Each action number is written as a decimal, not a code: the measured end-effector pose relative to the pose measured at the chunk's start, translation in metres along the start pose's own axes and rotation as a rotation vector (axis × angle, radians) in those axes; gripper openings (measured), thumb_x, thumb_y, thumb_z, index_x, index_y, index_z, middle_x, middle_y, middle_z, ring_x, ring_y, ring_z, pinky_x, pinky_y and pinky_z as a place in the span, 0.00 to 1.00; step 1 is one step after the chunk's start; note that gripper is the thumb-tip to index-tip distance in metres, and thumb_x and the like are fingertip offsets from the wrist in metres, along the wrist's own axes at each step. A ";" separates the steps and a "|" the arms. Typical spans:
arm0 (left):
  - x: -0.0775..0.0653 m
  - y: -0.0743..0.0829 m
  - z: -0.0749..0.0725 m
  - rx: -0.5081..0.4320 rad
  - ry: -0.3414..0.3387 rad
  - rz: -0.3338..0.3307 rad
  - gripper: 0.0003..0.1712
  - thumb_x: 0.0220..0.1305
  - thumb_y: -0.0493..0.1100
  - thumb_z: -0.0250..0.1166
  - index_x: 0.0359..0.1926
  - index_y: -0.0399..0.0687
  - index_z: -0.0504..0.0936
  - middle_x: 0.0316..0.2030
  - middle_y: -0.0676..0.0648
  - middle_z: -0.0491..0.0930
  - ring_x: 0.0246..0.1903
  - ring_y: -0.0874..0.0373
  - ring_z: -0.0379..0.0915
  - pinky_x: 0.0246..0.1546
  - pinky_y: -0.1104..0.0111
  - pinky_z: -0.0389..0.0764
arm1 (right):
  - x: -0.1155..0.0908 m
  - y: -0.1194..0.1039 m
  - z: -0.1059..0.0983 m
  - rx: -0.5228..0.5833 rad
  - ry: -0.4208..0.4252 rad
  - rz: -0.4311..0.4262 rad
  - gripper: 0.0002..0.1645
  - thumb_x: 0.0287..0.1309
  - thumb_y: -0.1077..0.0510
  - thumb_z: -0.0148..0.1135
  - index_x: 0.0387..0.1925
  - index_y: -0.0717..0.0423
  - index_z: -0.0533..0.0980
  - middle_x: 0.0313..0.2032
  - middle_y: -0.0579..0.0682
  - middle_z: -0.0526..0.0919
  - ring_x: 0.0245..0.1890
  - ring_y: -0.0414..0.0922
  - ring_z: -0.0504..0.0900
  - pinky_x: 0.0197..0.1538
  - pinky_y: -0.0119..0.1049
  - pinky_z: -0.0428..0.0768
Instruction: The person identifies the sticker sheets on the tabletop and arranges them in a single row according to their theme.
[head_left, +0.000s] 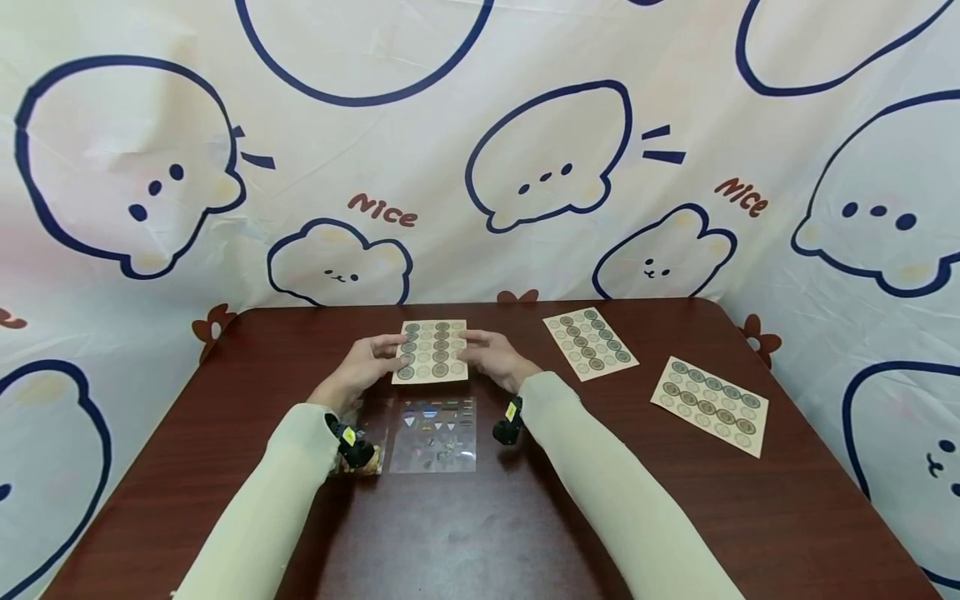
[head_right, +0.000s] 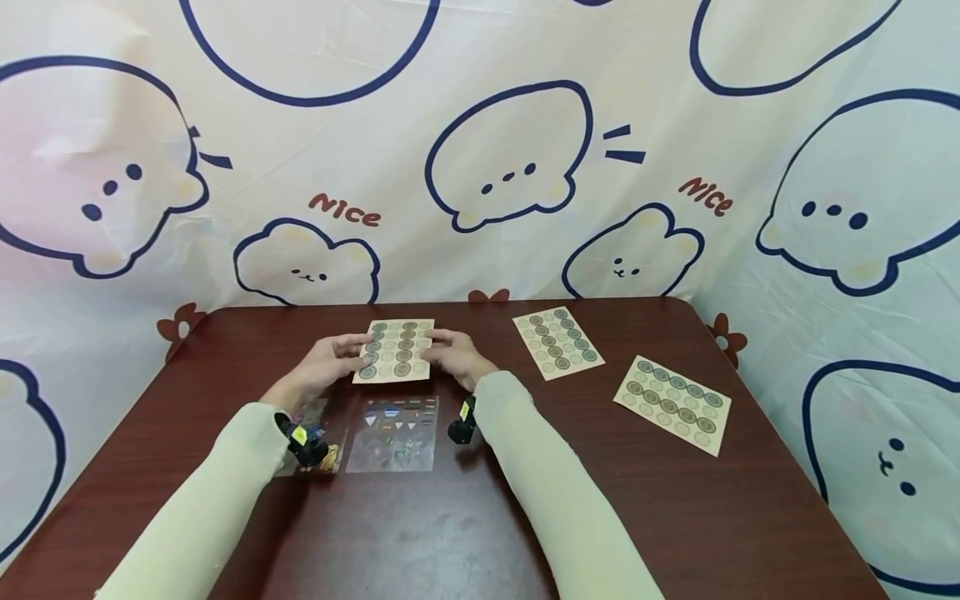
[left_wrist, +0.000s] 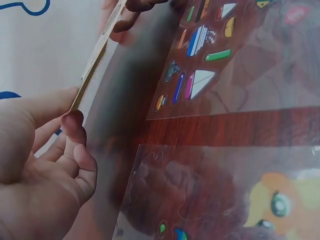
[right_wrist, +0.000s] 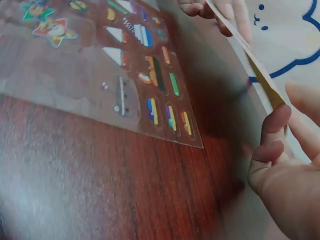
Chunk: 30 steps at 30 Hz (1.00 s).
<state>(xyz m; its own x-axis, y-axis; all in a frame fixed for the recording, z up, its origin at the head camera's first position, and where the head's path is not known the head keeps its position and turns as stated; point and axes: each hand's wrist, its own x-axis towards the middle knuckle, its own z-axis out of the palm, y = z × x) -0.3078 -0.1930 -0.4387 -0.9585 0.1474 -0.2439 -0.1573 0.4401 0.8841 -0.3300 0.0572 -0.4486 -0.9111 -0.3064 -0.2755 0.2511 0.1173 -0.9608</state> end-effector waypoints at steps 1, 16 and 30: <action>-0.001 0.001 0.000 0.009 -0.006 0.002 0.31 0.72 0.43 0.62 0.73 0.50 0.69 0.65 0.37 0.72 0.63 0.46 0.66 0.69 0.50 0.65 | -0.001 -0.001 0.000 -0.038 -0.006 -0.009 0.33 0.66 0.63 0.62 0.71 0.54 0.68 0.63 0.60 0.79 0.43 0.40 0.81 0.51 0.35 0.76; -0.010 0.012 0.010 0.163 -0.008 0.188 0.36 0.67 0.38 0.66 0.73 0.36 0.66 0.49 0.34 0.82 0.39 0.56 0.77 0.41 0.67 0.79 | -0.011 -0.002 -0.001 -0.353 -0.002 -0.137 0.34 0.64 0.64 0.66 0.71 0.58 0.69 0.48 0.60 0.87 0.39 0.41 0.86 0.45 0.32 0.81; -0.027 0.005 0.014 0.352 0.044 0.244 0.36 0.69 0.42 0.65 0.74 0.40 0.66 0.40 0.40 0.80 0.32 0.55 0.73 0.29 0.66 0.73 | -0.026 -0.007 0.005 -0.564 -0.041 -0.245 0.34 0.64 0.62 0.65 0.71 0.59 0.68 0.41 0.58 0.86 0.30 0.39 0.81 0.36 0.28 0.76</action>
<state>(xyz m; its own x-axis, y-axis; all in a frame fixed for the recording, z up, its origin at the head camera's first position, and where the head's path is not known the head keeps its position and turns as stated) -0.2795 -0.1827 -0.4336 -0.9681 0.2496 -0.0206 0.1582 0.6734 0.7221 -0.3069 0.0599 -0.4347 -0.9045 -0.4221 -0.0606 -0.1854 0.5173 -0.8355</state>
